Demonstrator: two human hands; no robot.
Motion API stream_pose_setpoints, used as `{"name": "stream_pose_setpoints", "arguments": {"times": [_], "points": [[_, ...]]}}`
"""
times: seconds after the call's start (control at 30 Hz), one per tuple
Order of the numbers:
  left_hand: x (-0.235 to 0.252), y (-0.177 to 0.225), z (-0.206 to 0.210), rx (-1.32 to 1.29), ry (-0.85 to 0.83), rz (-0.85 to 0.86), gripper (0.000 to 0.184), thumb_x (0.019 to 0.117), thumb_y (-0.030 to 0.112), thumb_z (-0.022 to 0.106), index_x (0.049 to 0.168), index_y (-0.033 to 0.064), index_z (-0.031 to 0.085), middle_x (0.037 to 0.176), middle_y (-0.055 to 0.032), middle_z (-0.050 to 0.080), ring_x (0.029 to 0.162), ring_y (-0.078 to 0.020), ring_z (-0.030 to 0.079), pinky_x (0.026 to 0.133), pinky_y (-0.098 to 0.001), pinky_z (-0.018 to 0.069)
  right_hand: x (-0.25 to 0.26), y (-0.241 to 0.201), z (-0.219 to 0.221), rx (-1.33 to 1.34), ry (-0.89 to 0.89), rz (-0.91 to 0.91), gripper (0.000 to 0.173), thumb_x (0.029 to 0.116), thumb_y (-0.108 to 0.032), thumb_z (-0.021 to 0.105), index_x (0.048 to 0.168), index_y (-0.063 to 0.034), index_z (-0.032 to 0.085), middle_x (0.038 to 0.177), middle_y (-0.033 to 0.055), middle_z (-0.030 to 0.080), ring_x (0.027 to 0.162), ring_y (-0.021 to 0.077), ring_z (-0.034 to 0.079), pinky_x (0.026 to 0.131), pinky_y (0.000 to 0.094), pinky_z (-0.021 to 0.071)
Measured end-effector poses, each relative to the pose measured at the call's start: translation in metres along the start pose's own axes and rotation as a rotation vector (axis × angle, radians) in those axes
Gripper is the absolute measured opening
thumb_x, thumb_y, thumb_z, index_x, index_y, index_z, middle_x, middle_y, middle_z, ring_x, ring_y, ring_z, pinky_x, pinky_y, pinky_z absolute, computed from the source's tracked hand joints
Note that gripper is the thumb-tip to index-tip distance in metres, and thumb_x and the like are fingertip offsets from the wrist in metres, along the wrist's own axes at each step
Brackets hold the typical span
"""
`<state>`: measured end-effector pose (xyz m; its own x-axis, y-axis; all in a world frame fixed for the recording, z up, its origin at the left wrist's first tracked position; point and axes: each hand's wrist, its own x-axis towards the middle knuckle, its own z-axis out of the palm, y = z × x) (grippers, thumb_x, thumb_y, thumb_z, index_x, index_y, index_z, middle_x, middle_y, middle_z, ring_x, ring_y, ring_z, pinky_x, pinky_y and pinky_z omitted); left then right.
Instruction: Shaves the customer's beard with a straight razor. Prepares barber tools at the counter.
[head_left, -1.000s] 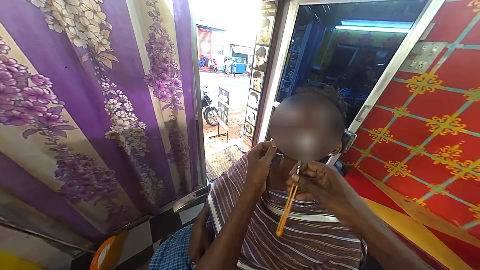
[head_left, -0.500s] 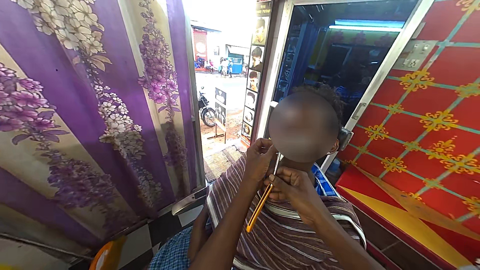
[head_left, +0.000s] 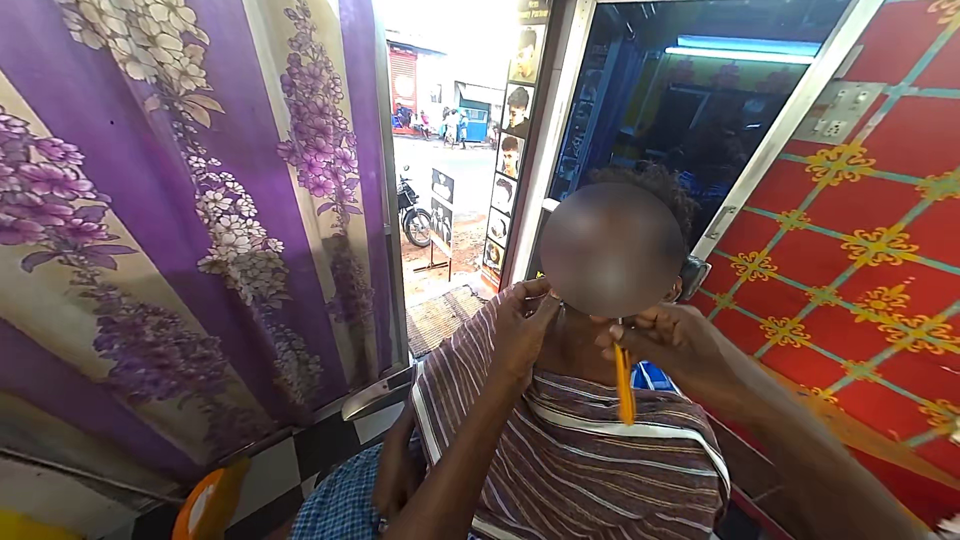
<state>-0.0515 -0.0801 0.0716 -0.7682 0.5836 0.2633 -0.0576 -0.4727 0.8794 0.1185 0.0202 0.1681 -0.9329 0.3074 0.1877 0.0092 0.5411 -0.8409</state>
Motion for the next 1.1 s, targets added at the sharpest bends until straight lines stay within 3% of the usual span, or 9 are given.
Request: {"name": "stream_pose_setpoints", "arguments": {"times": [0.07,0.13,0.27,0.37,0.7,0.8,0.9,0.97,1.1], "points": [[-0.002,0.002,0.004,0.004,0.01,-0.031,0.033,0.0953,0.025,0.074,0.125,0.0123,0.069,0.11,-0.006,0.07,0.09,-0.0164,0.065,0.077,-0.033,0.054,0.013,-0.018,-0.021,-0.346,-0.062,0.053,0.014,0.102,-0.011,0.063,0.112,-0.0143,0.072,0.088,-0.0013,0.075,0.074,0.0104,0.071,0.068,0.027,0.0602],[-0.002,0.003,0.007,-0.014,0.02,-0.045,0.035,0.0943,0.022,0.075,0.127,0.0113,0.068,0.111,-0.0068,0.069,0.092,-0.017,0.065,0.078,-0.0335,0.0541,0.027,-0.031,-0.034,-0.699,-0.185,0.075,0.012,0.1034,-0.02,0.062,0.107,-0.0189,0.073,0.083,-0.0063,0.072,0.071,0.0078,0.067,0.067,0.0311,0.0575],[0.0,0.001,0.009,-0.035,0.028,-0.026,0.033,0.0937,0.013,0.074,0.126,0.0083,0.067,0.11,-0.0071,0.07,0.093,-0.0159,0.066,0.079,-0.0326,0.0548,0.05,-0.052,-0.037,-1.061,-0.403,0.115,0.018,0.1036,-0.024,0.062,0.093,-0.0187,0.076,0.081,-0.0039,0.072,0.072,0.0142,0.067,0.07,0.0434,0.0551],[-0.001,-0.001,0.009,-0.032,0.034,-0.019,0.036,0.0939,0.011,0.073,0.129,0.0089,0.067,0.117,-0.0076,0.069,0.099,-0.0177,0.065,0.083,-0.0339,0.0544,0.061,-0.057,-0.034,-1.14,-0.471,0.174,0.018,0.1035,-0.03,0.062,0.095,-0.0198,0.075,0.084,-0.0054,0.073,0.078,0.0132,0.069,0.076,0.044,0.0551],[-0.002,-0.003,0.013,-0.019,0.083,-0.022,0.035,0.0931,0.006,0.07,0.128,0.0097,0.067,0.117,-0.0079,0.068,0.097,-0.018,0.065,0.08,-0.0343,0.0545,0.062,-0.069,-0.023,-1.401,-0.435,0.133,0.021,0.1009,-0.03,0.064,0.085,-0.0187,0.073,0.081,0.0006,0.069,0.078,0.0209,0.067,0.067,0.046,0.0515],[-0.003,0.0,0.016,-0.005,0.106,-0.021,0.035,0.093,0.007,0.069,0.128,0.0087,0.067,0.114,-0.0084,0.069,0.094,-0.0169,0.066,0.078,-0.033,0.0546,0.061,-0.074,-0.016,-1.49,-0.372,0.198,0.016,0.101,-0.03,0.064,0.096,-0.0169,0.072,0.091,0.005,0.069,0.089,0.0265,0.068,0.073,0.0486,0.0521],[0.0,0.001,0.017,-0.011,0.129,-0.026,0.034,0.0916,0.009,0.074,0.125,0.007,0.069,0.113,-0.009,0.071,0.099,-0.018,0.068,0.084,-0.0338,0.057,0.059,-0.077,-0.008,-1.549,-0.287,0.226,0.012,0.1003,-0.025,0.064,0.097,-0.0156,0.07,0.092,0.0074,0.07,0.089,0.0293,0.069,0.072,0.049,0.0535],[-0.001,0.001,0.017,-0.014,0.131,-0.033,0.033,0.0921,0.011,0.075,0.124,0.008,0.069,0.111,-0.0081,0.072,0.096,-0.0171,0.068,0.081,-0.033,0.056,0.057,-0.079,-0.005,-1.557,-0.278,0.224,0.01,0.0998,-0.021,0.063,0.095,-0.0147,0.069,0.091,0.0076,0.069,0.088,0.0293,0.068,0.071,0.0479,0.0527],[0.003,-0.005,0.014,-0.018,0.138,-0.012,0.034,0.0904,0.005,0.07,0.124,0.0049,0.069,0.112,-0.0105,0.069,0.095,-0.0183,0.067,0.082,-0.0337,0.056,0.057,-0.07,-0.016,-1.397,-0.367,0.141,0.017,0.1003,-0.032,0.065,0.093,-0.0207,0.076,0.084,0.0006,0.07,0.081,0.0219,0.068,0.07,0.0465,0.0532]]}}
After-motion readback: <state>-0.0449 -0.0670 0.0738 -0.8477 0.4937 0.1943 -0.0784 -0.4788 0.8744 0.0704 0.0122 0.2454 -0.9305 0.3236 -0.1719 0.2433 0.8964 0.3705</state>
